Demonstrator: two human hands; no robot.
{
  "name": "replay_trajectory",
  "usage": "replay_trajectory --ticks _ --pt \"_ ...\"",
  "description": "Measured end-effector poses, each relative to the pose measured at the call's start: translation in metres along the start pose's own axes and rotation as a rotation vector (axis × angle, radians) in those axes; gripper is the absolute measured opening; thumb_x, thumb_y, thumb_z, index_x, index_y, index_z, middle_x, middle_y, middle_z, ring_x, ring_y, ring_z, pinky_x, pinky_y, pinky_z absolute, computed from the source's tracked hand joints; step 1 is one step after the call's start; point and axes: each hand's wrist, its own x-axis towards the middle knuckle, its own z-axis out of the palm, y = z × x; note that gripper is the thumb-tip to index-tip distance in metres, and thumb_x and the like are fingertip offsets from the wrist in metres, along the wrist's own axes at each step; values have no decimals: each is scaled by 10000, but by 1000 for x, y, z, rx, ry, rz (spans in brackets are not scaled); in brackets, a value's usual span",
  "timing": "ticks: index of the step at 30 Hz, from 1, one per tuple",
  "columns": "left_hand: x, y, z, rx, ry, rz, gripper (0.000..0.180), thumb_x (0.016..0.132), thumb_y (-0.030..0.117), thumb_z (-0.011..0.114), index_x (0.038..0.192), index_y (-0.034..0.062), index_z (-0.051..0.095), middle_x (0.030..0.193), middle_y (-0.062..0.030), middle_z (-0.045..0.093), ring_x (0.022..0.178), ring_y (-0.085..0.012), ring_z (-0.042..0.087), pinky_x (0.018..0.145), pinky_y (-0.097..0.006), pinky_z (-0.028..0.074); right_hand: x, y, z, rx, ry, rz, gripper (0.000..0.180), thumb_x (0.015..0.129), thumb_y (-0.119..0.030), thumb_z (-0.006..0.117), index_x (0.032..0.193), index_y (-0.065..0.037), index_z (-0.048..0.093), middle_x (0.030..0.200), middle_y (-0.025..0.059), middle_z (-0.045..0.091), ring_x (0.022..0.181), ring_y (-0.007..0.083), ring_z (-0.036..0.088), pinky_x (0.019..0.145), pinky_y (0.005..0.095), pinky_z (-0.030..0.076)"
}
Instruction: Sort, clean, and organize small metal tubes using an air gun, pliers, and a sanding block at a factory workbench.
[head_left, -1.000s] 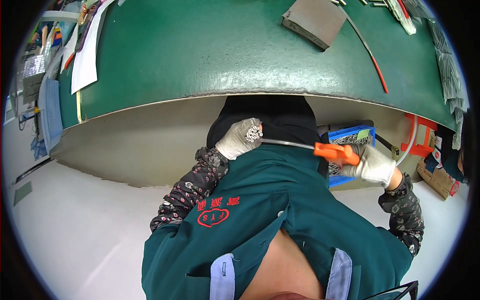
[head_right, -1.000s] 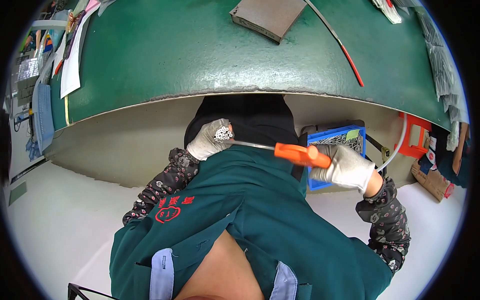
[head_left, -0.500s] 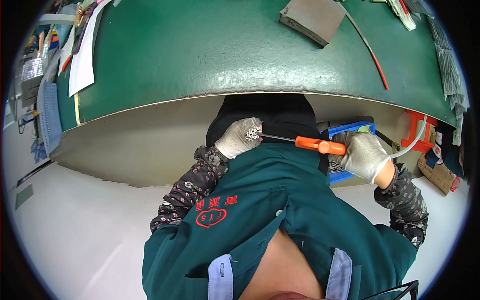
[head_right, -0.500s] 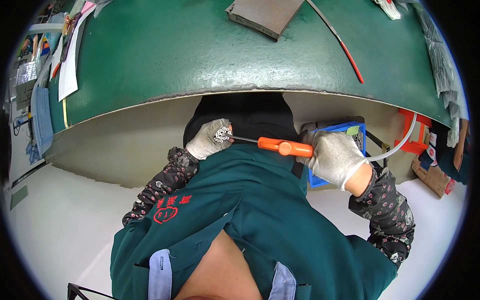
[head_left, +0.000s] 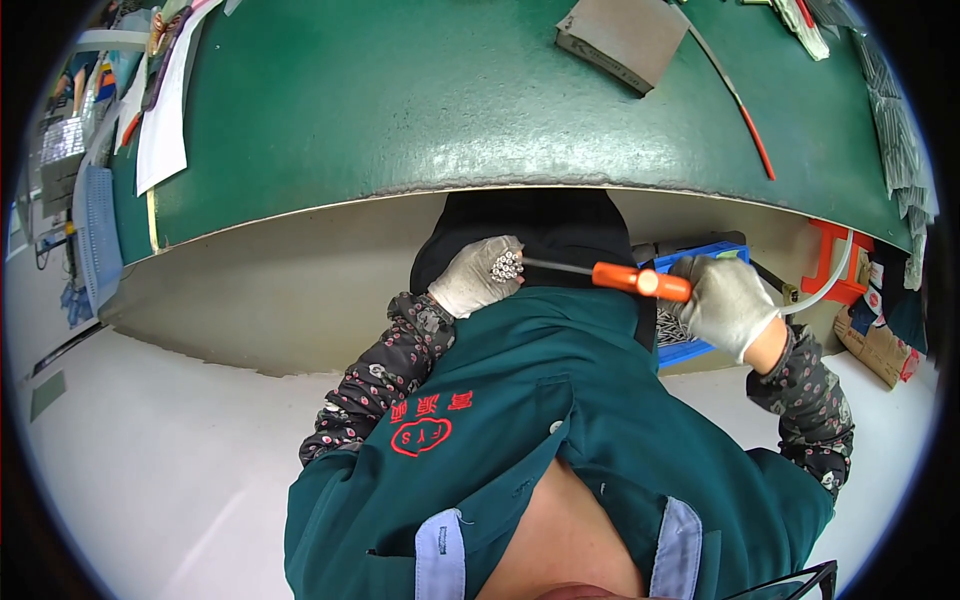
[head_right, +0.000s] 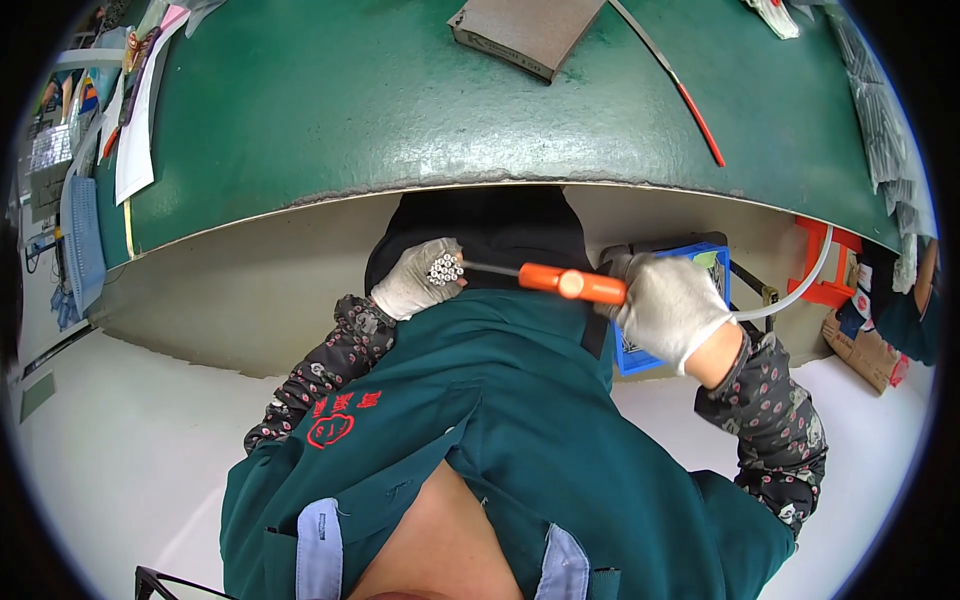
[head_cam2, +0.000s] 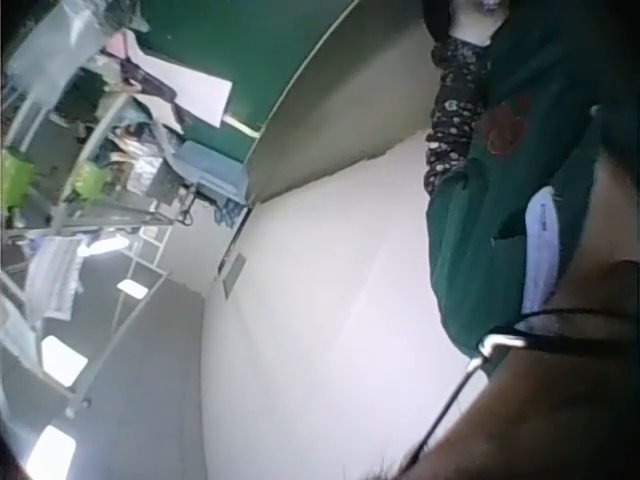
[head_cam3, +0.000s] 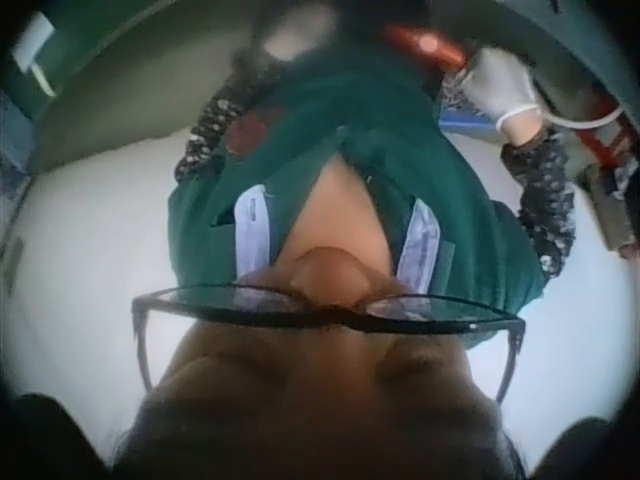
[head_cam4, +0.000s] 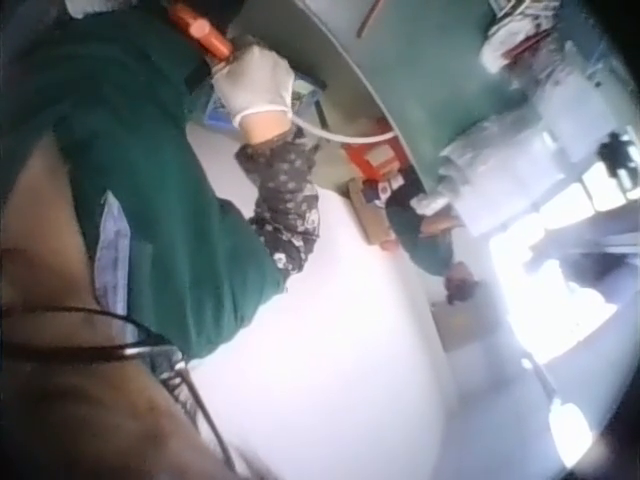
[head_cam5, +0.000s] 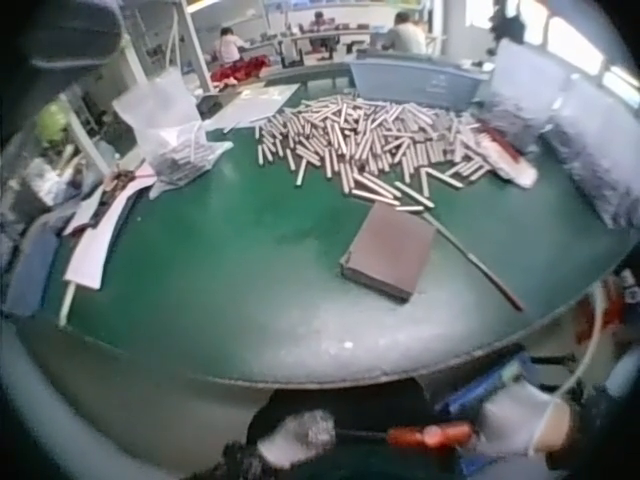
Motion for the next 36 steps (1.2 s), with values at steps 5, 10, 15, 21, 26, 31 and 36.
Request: replay_trajectory --ticks 5,10,15,21,26,31,36 --pt "-1 4 3 -290 23 -148 296 732 -94 647 971 36 531 884 12 521 789 -64 540 737 -218 506 3 -2 -3 47 25 18 253 757 -266 673 884 -50 641 722 179 626 703 357 617 640 434 486" --pt "-1 2 2 -166 3 -93 322 727 -102 648 987 38 522 881 6 527 791 -67 552 730 -220 510 4 -3 0 71 66 -5 252 745 -284 683 875 -68 670 702 168 617 660 351 597 598 417 466" --pt "1 1 1 -81 -19 -71 306 724 -108 642 963 44 528 848 8 532 775 -68 550 726 -218 511 4 -3 2 62 9 -12 252 743 -283 679 877 -70 672 703 169 618 653 352 597 598 424 465" --pt "2 4 -2 134 -21 -14 266 727 -103 636 927 43 537 842 12 532 760 -67 544 726 -219 514 2 0 -2 18 -89 29 279 764 -286 662 891 -40 630 699 180 621 683 359 613 613 436 481" --pt "-1 9 3 -203 -4 -172 289 727 -99 648 951 45 537 866 12 531 779 -72 554 744 -226 517 2 -3 5 64 -6 -9 272 765 -297 664 868 -47 631 685 181 615 679 357 612 611 434 482" --pt "1 8 -2 29 -6 -46 309 728 -92 664 977 39 534 866 10 534 797 -73 561 747 -227 519 1 -2 2 32 10 -28 265 758 -288 660 875 -52 628 709 170 626 681 351 616 612 429 485" --pt "-2 6 4 -249 49 -154 322 731 -86 671 998 31 534 834 8 546 787 -76 567 743 -224 515 -3 -1 1 33 3 13 254 761 -281 656 873 -54 635 716 168 630 696 348 621 633 429 487"
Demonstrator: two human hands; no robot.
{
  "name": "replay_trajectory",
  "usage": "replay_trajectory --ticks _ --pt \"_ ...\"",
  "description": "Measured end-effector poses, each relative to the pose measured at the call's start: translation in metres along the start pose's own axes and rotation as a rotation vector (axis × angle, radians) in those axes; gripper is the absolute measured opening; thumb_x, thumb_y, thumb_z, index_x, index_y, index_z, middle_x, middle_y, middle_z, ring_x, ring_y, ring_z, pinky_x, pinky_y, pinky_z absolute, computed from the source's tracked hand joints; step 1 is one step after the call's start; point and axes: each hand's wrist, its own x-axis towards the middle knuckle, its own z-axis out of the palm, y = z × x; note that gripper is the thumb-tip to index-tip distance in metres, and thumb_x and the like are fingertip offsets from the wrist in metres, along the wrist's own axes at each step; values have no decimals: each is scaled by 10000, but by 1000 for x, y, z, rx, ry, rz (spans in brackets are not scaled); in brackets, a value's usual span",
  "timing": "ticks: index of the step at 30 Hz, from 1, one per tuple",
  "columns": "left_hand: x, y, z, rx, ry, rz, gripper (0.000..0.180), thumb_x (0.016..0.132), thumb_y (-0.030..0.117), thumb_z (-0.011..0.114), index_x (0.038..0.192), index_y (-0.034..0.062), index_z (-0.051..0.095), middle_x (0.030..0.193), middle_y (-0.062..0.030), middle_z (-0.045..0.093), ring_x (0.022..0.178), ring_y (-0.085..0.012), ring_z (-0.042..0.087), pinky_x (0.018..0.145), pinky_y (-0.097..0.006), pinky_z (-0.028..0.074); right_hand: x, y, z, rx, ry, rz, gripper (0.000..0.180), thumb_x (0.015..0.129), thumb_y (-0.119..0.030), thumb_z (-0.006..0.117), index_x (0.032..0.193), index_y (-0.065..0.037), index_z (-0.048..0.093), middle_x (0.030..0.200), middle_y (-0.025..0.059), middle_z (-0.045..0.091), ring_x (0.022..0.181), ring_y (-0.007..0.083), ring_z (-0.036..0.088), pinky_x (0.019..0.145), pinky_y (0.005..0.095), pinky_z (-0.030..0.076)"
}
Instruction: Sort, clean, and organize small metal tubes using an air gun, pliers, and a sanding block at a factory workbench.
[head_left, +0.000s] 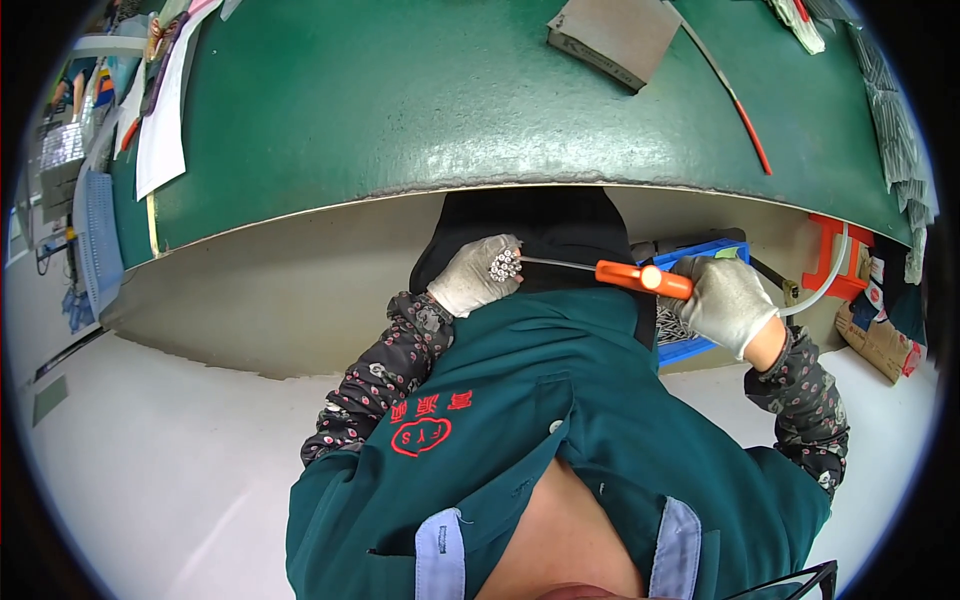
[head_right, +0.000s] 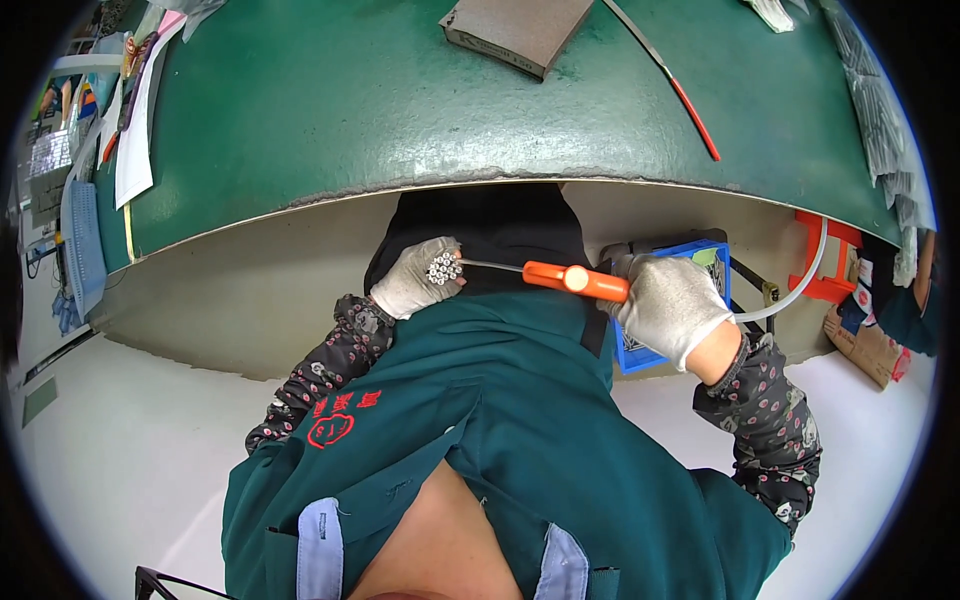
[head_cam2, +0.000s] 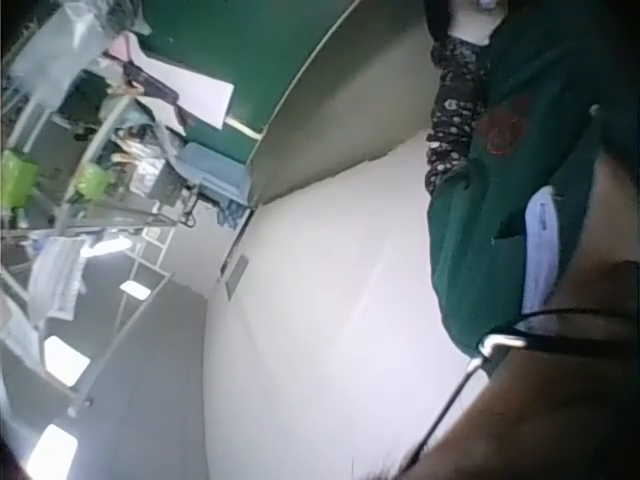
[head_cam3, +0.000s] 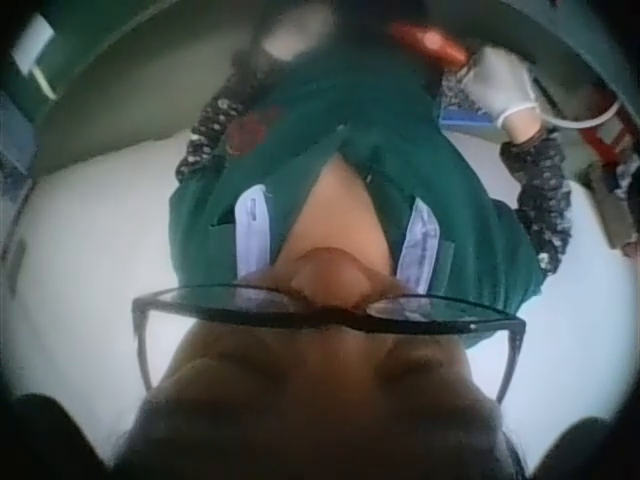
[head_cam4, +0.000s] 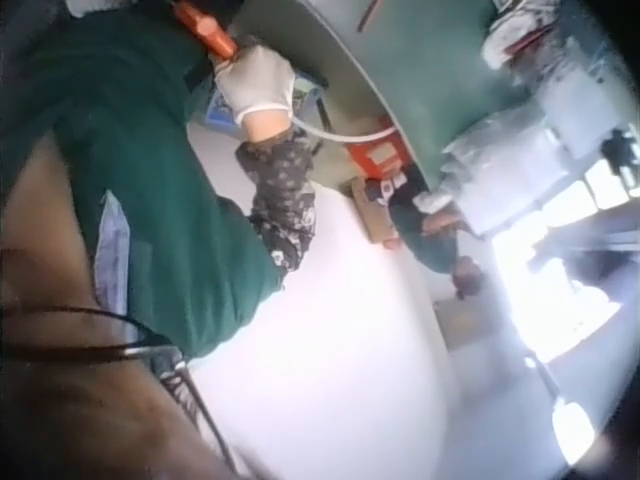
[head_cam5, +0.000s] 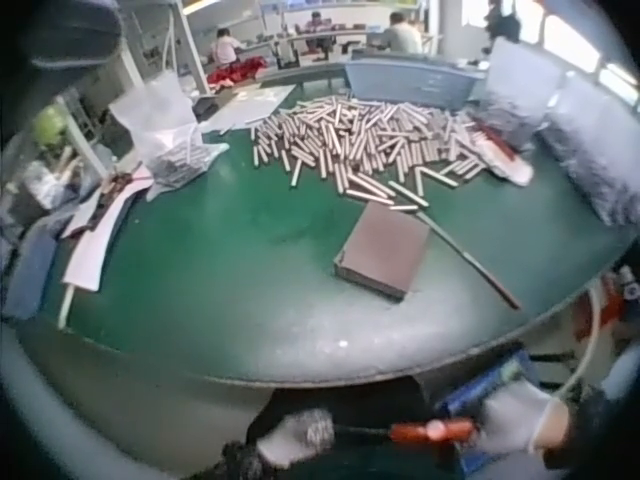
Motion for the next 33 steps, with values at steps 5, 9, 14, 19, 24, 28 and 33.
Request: replay_trajectory --ticks 5,9,14,19,24,28,33 --pt "-1 4 3 204 0 88 313 730 -88 675 985 29 537 819 9 547 771 -73 563 726 -221 510 5 6 11 36 118 0 250 739 -290 685 881 -84 674 681 165 619 659 351 599 602 420 471" --pt "1 -2 -2 12 -6 3 313 721 -68 695 972 32 537 806 10 544 765 -68 555 710 -221 504 2 4 2 7 40 15 239 748 -286 673 862 -76 673 681 164 615 662 349 598 606 420 469" --pt "4 2 0 -15 19 -7 304 690 -40 718 919 35 531 764 14 543 721 -68 539 653 -236 480 3 5 -6 -23 -52 74 306 750 -304 677 967 -92 639 745 151 637 713 336 623 634 427 482" --pt "9 6 -2 428 -10 175 309 672 42 735 897 30 524 759 -78 552 664 -196 557 616 -316 470 -1 28 7 196 -23 -220 377 721 -363 721 955 -75 657 787 159 640 720 329 621 661 386 493" --pt "5 -6 -11 -95 62 -21 327 719 -21 713 981 31 525 795 13 552 722 -75 523 669 -238 455 -11 33 -45 830 245 -215 367 744 -198 745 1025 8 629 820 68 649 768 165 615 698 286 487" --pt "7 -13 -21 -87 77 56 326 713 -31 725 959 37 523 764 14 555 695 -68 512 659 -230 448 -6 49 -99 814 603 85 441 778 -353 667 1057 -14 621 810 64 654 723 135 600 667 252 474" --pt "7 15 -15 -82 48 103 310 700 -62 720 915 51 527 780 2 567 722 -82 530 682 -236 455 52 111 -133 472 1006 352 414 790 -351 598 1106 -84 613 908 170 657 833 298 637 745 365 484"
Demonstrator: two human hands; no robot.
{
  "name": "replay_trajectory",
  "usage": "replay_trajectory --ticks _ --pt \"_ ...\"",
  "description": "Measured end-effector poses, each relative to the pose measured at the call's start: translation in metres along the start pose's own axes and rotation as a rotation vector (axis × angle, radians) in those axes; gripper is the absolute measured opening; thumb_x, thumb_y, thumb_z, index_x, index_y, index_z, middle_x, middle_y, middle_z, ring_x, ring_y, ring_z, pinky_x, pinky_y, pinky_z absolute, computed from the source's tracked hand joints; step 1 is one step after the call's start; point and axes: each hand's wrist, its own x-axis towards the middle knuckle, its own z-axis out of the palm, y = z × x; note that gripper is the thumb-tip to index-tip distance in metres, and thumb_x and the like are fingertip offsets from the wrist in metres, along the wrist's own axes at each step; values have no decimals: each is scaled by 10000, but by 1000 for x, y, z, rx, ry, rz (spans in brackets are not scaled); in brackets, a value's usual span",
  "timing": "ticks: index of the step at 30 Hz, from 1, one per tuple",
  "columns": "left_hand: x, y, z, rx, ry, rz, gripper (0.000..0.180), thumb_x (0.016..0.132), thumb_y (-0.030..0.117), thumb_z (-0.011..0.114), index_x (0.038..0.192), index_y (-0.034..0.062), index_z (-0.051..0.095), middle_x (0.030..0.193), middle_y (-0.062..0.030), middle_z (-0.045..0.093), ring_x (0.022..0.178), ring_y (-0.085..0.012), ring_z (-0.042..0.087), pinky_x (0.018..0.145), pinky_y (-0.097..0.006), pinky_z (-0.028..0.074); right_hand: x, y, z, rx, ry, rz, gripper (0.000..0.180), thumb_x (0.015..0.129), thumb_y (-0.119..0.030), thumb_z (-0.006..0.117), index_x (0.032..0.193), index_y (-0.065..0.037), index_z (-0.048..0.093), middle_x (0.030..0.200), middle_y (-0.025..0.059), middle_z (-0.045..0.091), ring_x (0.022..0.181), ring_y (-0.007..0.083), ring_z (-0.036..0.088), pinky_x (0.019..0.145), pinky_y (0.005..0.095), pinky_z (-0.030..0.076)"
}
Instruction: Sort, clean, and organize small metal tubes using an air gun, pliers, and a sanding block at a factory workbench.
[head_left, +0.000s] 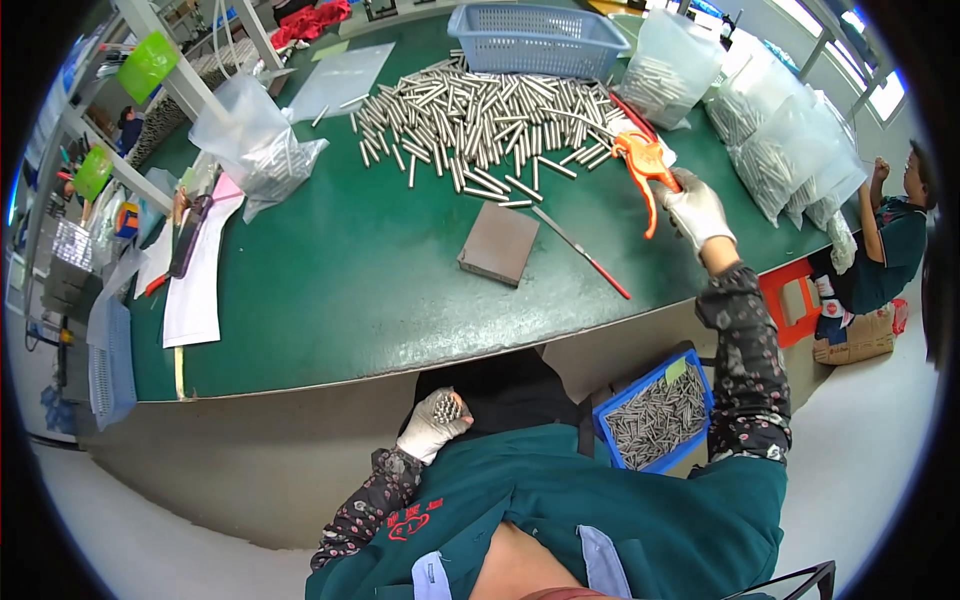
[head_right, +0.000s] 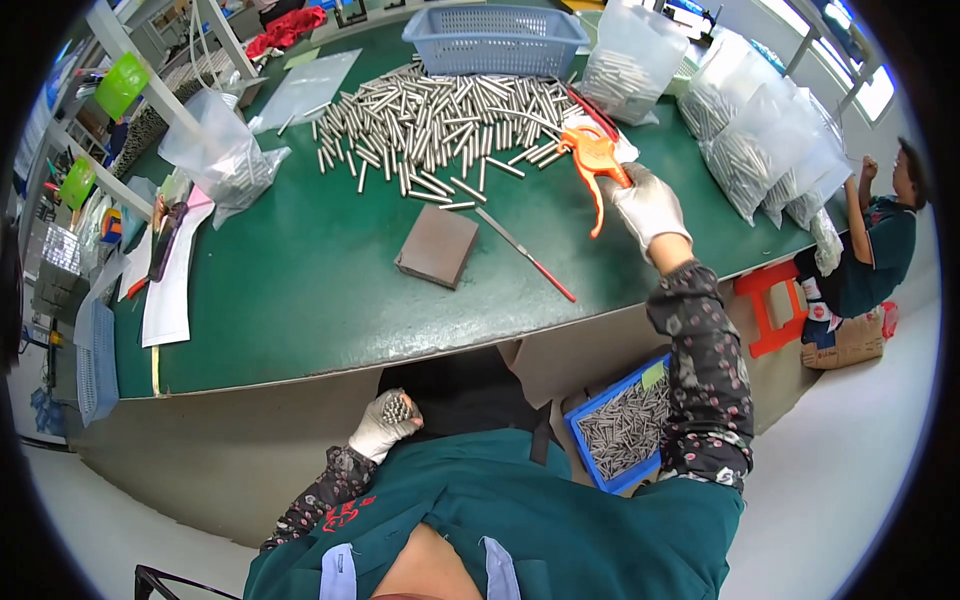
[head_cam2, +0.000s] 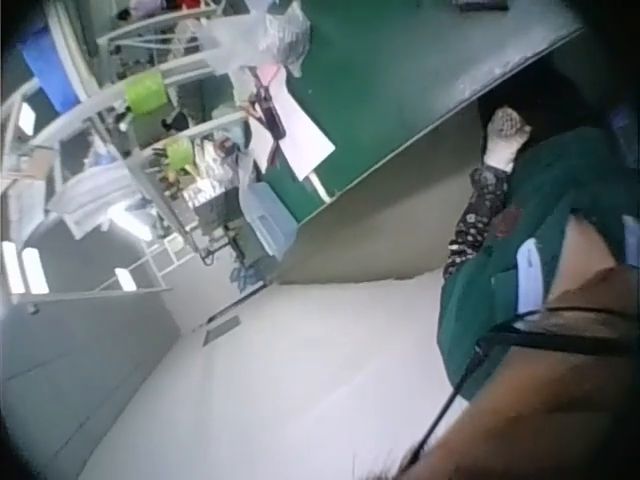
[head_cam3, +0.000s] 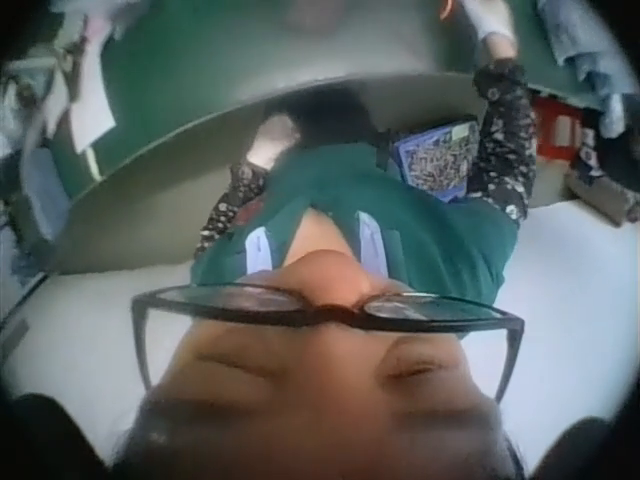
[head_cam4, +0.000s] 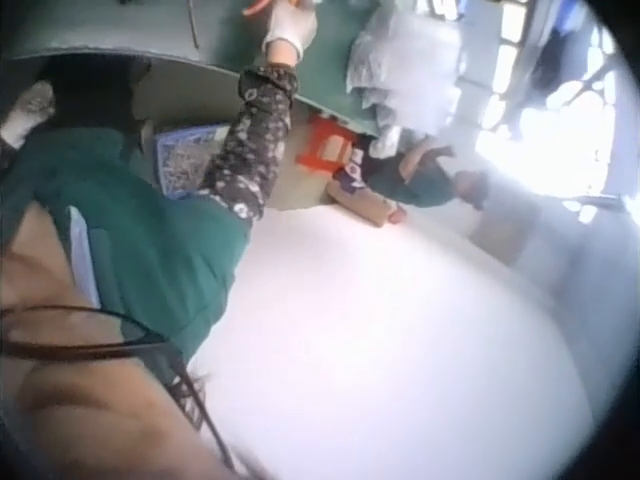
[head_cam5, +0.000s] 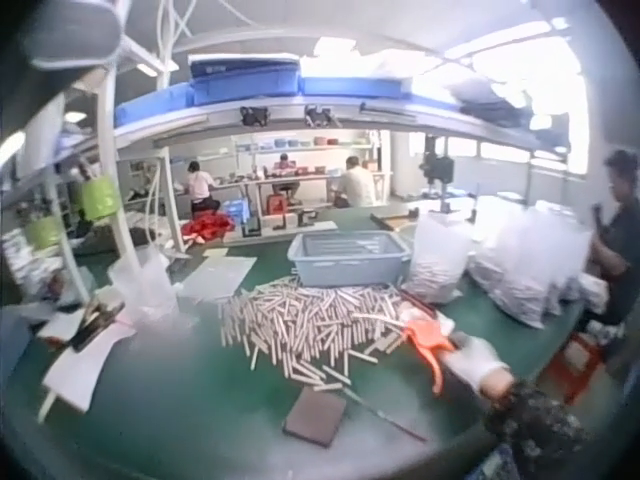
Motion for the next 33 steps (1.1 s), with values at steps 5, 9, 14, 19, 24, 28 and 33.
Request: replay_trajectory --ticks 5,9,14,19,24,28,33 --pt "-14 63 14 -99 -148 57 346 686 -101 689 953 36 518 824 -36 576 777 -120 567 712 -250 482 16 14 24 -238 150 -93 402 802 -224 537 1180 -94 575 1083 208 608 995 358 590 865 421 460" --pt "-29 131 28 11 -176 166 311 647 -133 703 856 33 543 817 -45 586 771 -121 580 699 -235 486 -4 -13 20 -389 139 -140 437 779 -222 572 1200 -106 561 1072 187 604 1020 340 567 894 419 450" --pt "0 185 17 60 -125 408 294 669 -117 702 845 51 537 810 -19 587 746 -90 569 690 -219 478 -8 -22 8 -372 257 -316 397 772 -239 591 1152 -124 593 1051 159 616 985 336 576 844 424 471" --pt "56 179 -13 210 80 527 315 668 -99 687 903 36 528 797 -6 575 726 -81 561 677 -213 469 33 -35 7 -285 258 -323 300 781 -207 558 1058 -155 661 1010 134 641 969 316 592 853 410 471" --pt "64 181 -19 296 150 472 312 684 28 728 905 24 509 773 -35 594 715 -103 535 696 -236 446 107 -34 25 -474 155 -170 356 789 -229 545 1132 -183 630 1104 140 625 1044 316 582 898 395 458" --pt "67 182 -14 74 50 415 474 677 -46 745 1093 -3 523 908 -8 573 812 -87 561 746 -223 490 163 -8 32 -554 58 -24 352 816 -239 482 1133 -182 624 1169 159 590 1102 323 556 922 411 438" --pt "67 173 -20 -27 -10 448 457 692 -74 741 1070 65 525 861 -28 586 823 -148 583 773 -270 492 171 -10 44 -620 72 39 344 832 -221 467 1129 -134 619 1191 177 571 1129 347 535 936 427 428"
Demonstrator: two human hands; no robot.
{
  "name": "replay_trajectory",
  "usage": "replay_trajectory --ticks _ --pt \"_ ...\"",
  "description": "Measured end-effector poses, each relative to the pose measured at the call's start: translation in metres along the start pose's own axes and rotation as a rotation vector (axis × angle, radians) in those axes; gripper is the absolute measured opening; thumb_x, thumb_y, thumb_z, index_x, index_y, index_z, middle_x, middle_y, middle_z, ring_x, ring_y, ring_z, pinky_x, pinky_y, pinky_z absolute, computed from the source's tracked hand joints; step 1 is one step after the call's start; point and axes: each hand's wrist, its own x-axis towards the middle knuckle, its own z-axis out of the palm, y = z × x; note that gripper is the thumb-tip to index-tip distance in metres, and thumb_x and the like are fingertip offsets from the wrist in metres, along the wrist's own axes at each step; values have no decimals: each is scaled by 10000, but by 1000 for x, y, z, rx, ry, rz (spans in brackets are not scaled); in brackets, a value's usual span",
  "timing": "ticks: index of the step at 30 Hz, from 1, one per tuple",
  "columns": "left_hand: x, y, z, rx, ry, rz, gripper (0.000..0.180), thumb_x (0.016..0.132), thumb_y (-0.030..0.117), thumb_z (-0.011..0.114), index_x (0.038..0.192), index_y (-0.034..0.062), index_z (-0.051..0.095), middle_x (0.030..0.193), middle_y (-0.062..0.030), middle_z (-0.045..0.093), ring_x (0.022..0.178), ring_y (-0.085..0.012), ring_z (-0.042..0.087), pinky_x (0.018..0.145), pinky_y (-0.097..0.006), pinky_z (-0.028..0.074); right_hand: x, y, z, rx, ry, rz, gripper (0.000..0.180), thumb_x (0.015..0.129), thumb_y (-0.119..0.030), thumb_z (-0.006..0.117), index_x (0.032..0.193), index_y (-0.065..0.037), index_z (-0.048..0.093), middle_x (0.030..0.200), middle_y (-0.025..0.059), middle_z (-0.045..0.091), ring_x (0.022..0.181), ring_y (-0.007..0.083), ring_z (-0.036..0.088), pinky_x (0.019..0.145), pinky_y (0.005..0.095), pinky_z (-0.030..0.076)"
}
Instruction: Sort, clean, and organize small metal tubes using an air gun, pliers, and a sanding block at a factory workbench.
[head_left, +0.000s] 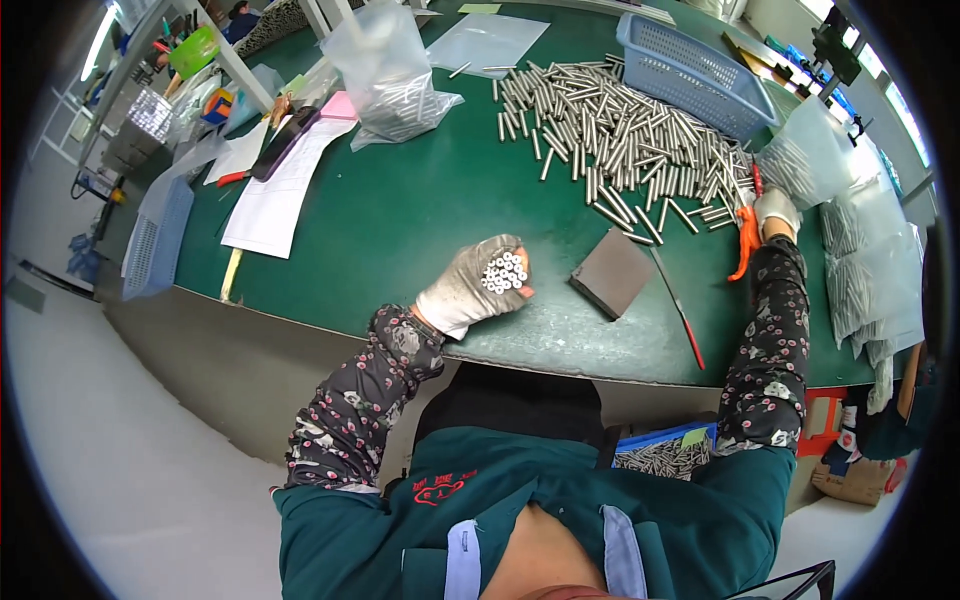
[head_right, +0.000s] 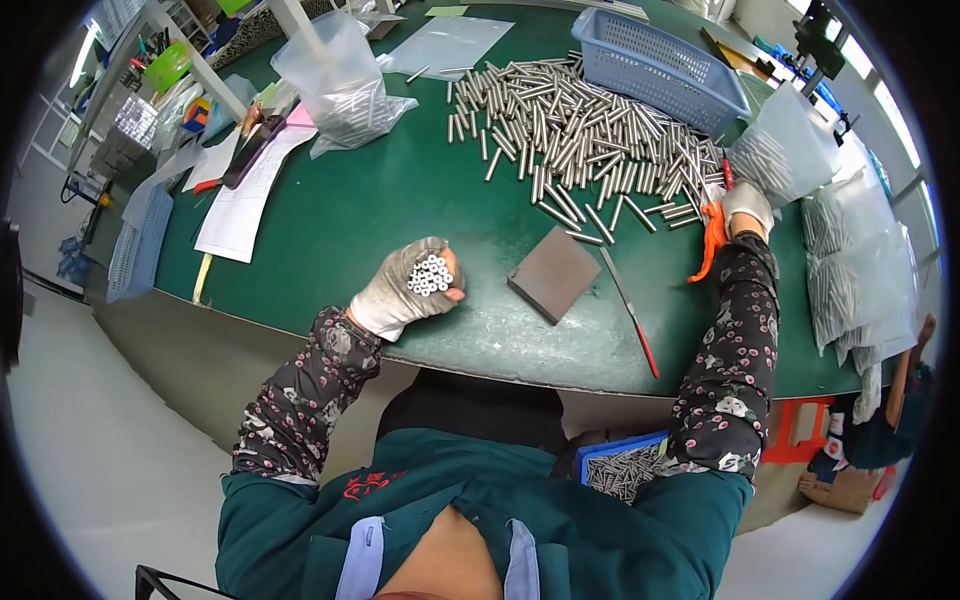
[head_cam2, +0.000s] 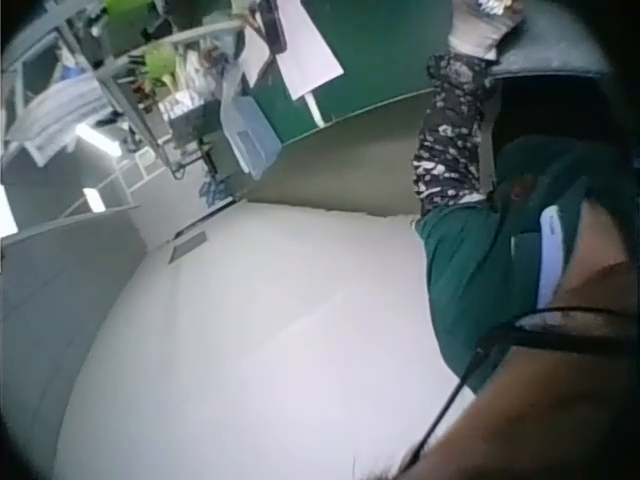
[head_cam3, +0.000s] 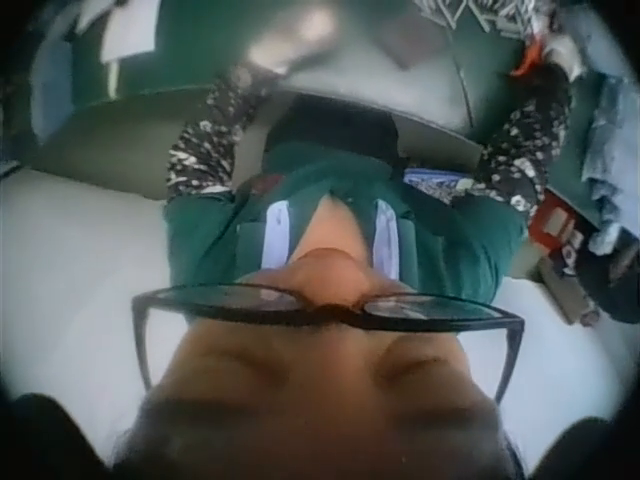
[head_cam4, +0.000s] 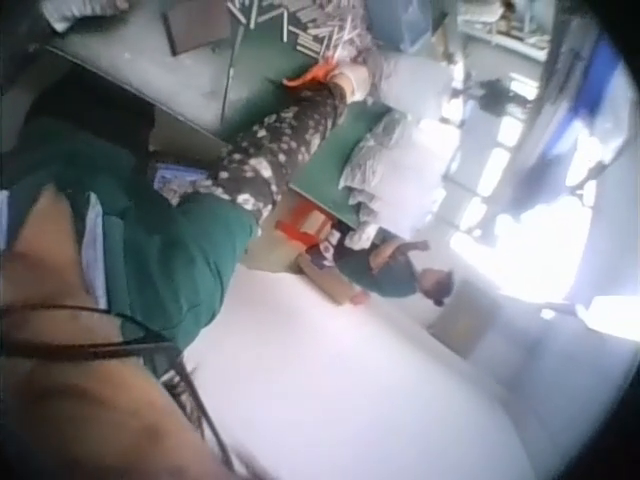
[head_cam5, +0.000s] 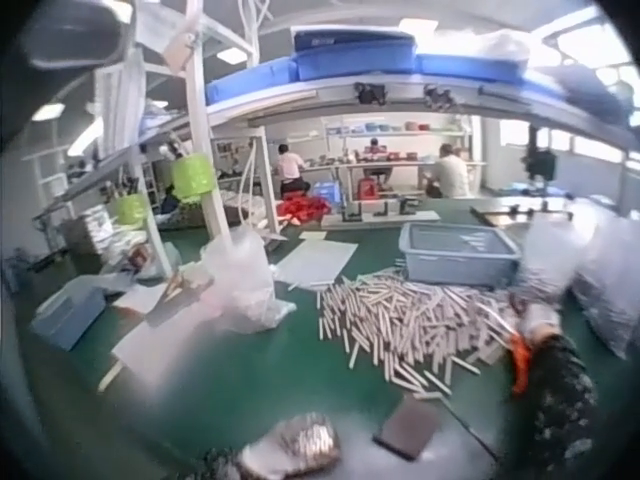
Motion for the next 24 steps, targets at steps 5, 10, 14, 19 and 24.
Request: replay_trajectory --ticks 5,10,14,19,24 --pt "-1 2 1 92 3 -26 402 697 -63 742 1019 65 537 856 -11 581 803 -130 571 754 -249 482 -18 1 -17 54 -54 49 347 845 -194 457 1116 -69 633 1181 187 579 1123 343 545 925 427 447" --pt "2 -5 1 -18 -26 31 420 704 -56 741 1047 68 533 863 -12 587 821 -126 577 782 -254 491 -38 15 -36 131 144 -20 348 864 -243 426 1151 -122 582 1087 214 608 1025 377 581 855 465 462" --pt "3 -4 -2 -16 -16 34 428 704 -56 741 1055 65 528 863 -13 587 827 -125 578 786 -256 488 -97 -6 -59 414 280 -180 339 884 -305 437 1170 -147 525 990 227 628 917 413 593 787 493 460" --pt "5 -7 -6 118 -30 68 422 714 -34 744 1061 55 522 851 -10 584 815 -114 576 780 -242 482 -207 -37 -71 879 138 -592 430 864 -283 551 1187 1 538 1014 217 615 893 230 621 813 308 459" --pt "6 -13 -4 111 -25 119 412 724 -23 742 1062 57 522 858 -2 575 808 -103 566 773 -232 477 -288 -50 -66 947 -160 -761 316 863 -212 575 1131 -45 597 799 220 625 724 310 645 666 355 504"
